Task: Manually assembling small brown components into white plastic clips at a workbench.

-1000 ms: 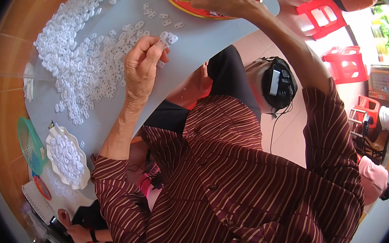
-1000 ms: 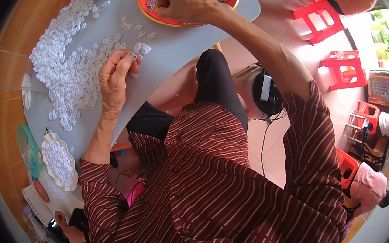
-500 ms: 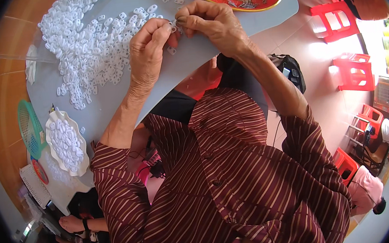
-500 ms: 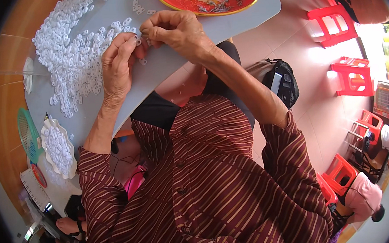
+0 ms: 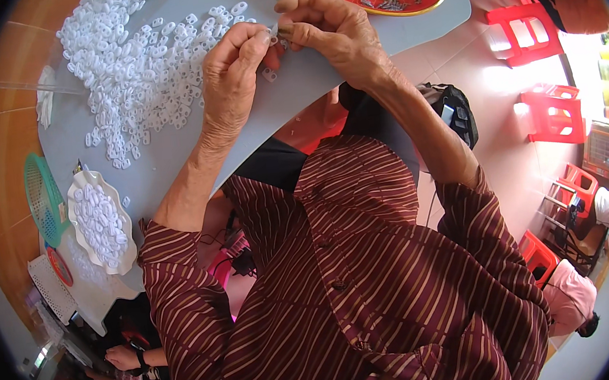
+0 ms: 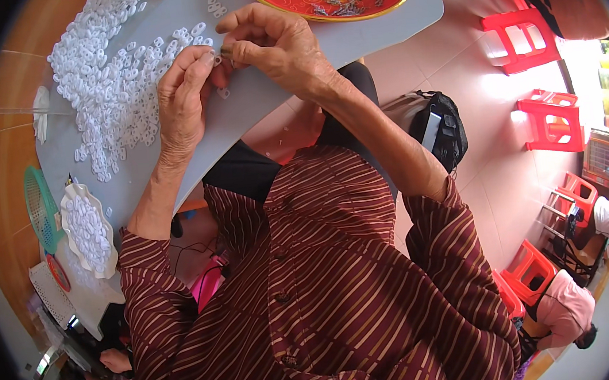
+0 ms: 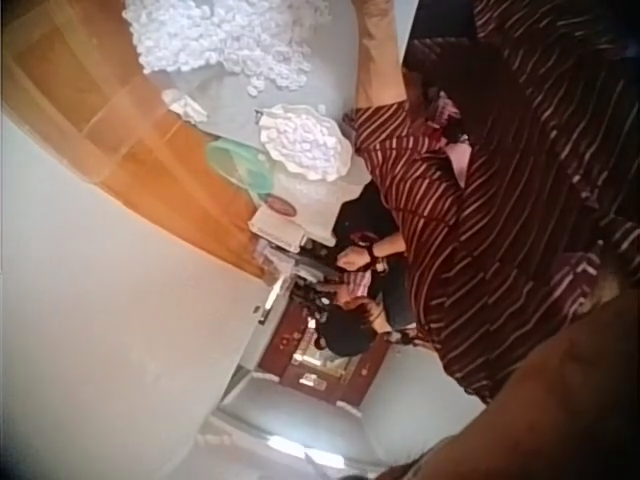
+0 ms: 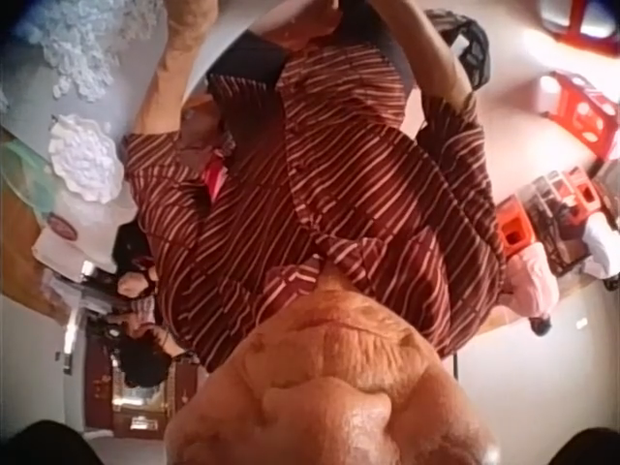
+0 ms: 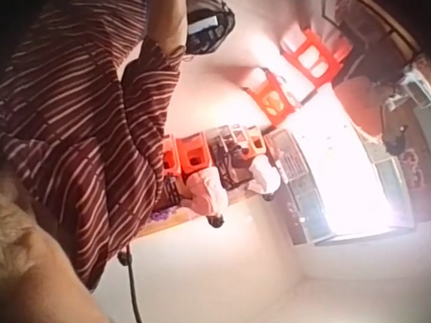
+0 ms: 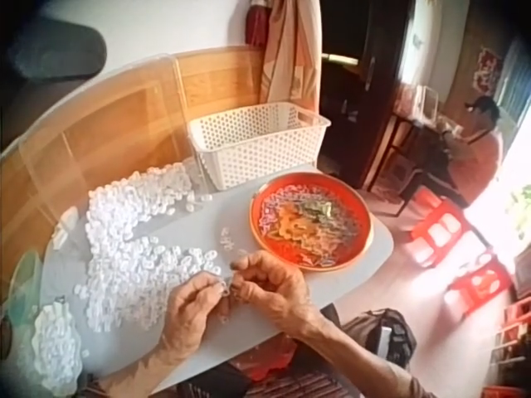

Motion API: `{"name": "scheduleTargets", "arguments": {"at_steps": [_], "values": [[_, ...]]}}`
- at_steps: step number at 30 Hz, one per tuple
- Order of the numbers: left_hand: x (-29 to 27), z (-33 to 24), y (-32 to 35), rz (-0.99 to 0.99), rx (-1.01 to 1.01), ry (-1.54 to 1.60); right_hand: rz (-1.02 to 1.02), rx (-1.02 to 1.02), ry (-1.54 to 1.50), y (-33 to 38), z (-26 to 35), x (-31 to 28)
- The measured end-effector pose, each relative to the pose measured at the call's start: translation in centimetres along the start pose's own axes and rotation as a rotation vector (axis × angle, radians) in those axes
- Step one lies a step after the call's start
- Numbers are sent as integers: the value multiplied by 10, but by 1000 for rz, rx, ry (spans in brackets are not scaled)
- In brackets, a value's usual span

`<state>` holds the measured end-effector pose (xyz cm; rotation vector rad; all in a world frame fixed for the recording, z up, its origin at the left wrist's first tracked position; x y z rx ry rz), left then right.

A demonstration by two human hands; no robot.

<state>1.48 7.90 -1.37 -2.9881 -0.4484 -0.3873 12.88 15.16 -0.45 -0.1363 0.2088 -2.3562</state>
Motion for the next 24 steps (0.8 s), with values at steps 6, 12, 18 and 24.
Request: {"name": "scheduleTargets", "arguments": {"at_steps": [6, 12, 18, 24], "values": [[1, -1, 0, 7, 7, -16, -5, 4, -4, 0, 0, -1], [1, 0, 0, 31, 17, -31, -7, 24, -20, 1, 0, 0], [3, -2, 1, 55, 33, -83, 10, -16, 19, 2, 1, 0], [3, -2, 0, 46, 9, -21, 18, -18, 10, 2, 2, 0]]}}
Point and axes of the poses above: each hand's wrist, its own y-axis away from the middle knuckle, its own x-axis out of the palm, z = x × y, the point moved 8 cm from there along -y, towards the middle knuckle, and after that the axes turned 11 degrees about y, right-handed, at the moved point
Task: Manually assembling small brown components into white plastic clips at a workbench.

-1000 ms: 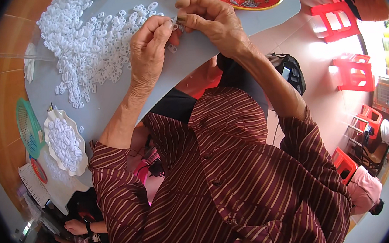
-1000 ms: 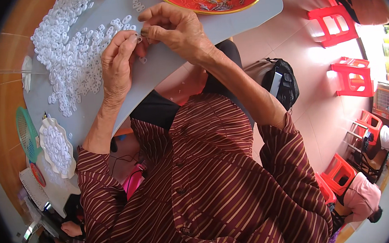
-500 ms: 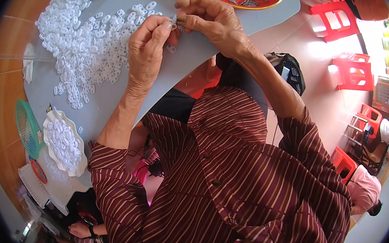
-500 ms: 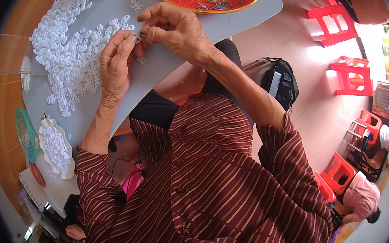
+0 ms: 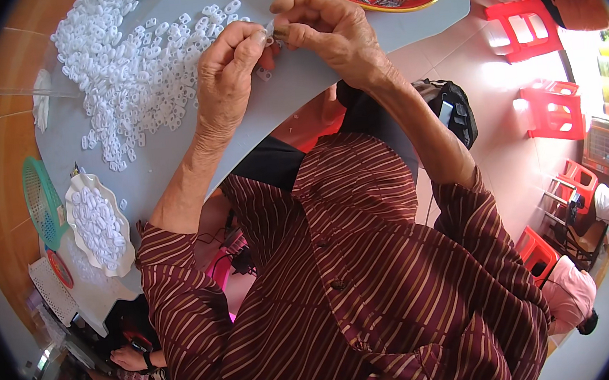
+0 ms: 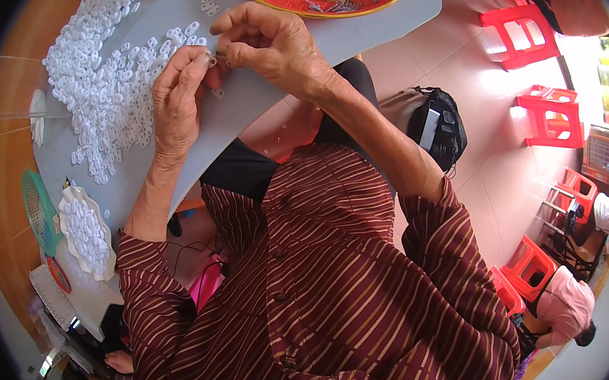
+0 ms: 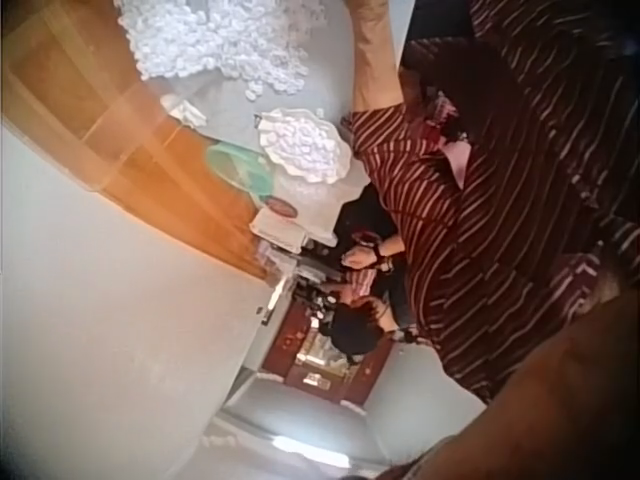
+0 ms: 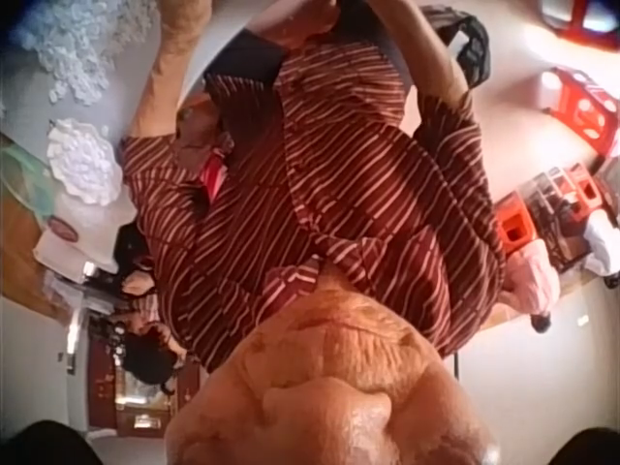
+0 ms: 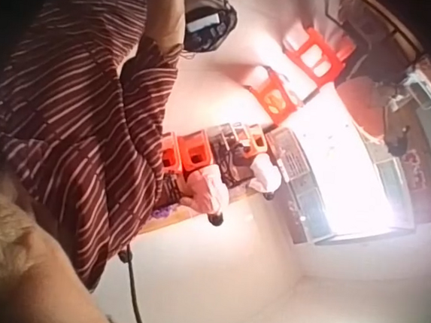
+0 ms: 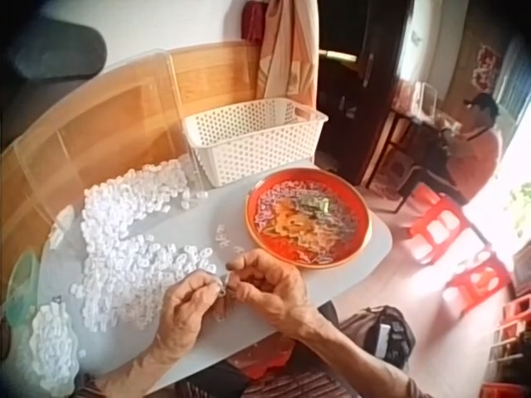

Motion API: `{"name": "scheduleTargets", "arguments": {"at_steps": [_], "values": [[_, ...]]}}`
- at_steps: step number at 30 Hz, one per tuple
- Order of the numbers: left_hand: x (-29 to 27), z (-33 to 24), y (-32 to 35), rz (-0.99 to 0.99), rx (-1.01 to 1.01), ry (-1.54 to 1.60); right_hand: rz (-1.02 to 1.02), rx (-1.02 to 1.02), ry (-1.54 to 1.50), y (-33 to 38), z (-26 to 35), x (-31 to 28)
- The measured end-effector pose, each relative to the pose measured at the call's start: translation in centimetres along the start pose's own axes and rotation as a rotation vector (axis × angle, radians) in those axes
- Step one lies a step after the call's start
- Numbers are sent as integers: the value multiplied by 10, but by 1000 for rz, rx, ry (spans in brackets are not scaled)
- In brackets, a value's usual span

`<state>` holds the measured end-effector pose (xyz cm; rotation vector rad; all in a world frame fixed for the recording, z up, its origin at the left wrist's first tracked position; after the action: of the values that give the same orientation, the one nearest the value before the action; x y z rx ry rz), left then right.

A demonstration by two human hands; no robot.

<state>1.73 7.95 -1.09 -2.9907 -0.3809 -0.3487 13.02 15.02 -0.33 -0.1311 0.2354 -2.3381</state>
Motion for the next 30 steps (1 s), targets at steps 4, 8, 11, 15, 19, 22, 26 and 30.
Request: {"name": "scheduleTargets", "arguments": {"at_steps": [4, 8, 11, 15, 19, 22, 26, 30], "values": [[-1, 3, -4, 55, -69, 54, 22, 9, -1, 2, 2, 1], [4, -3, -2, 96, -26, -7, 42, 10, 11, 2, 2, 2], [3, -3, -2, 97, -18, 1, 28, 17, 27, 2, 2, 2], [2, -3, -2, 90, -15, -30, 20, 5, 21, 3, 2, 2], [1, -1, -2, 61, -30, -2, 13, -5, 7, 3, 1, 2], [2, -5, -2, 57, -7, -28, -3, -8, 20, 3, 3, 1], [-3, 2, -2, 54, -18, -49, 5, -8, 24, 3, 1, 2], [-1, 0, -2, 70, 35, -110, 4, -22, 30, 5, 3, 1]]}}
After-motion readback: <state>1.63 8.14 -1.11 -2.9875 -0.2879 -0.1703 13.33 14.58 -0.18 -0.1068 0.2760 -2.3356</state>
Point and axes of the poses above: each hand's wrist, its own y-axis away from the middle knuckle, its own x-axis out of the palm, z = x × y, the point moved 8 cm from there along -y, towards the middle knuckle, and after that the axes turned 11 degrees about y, right-handed, at the moved point
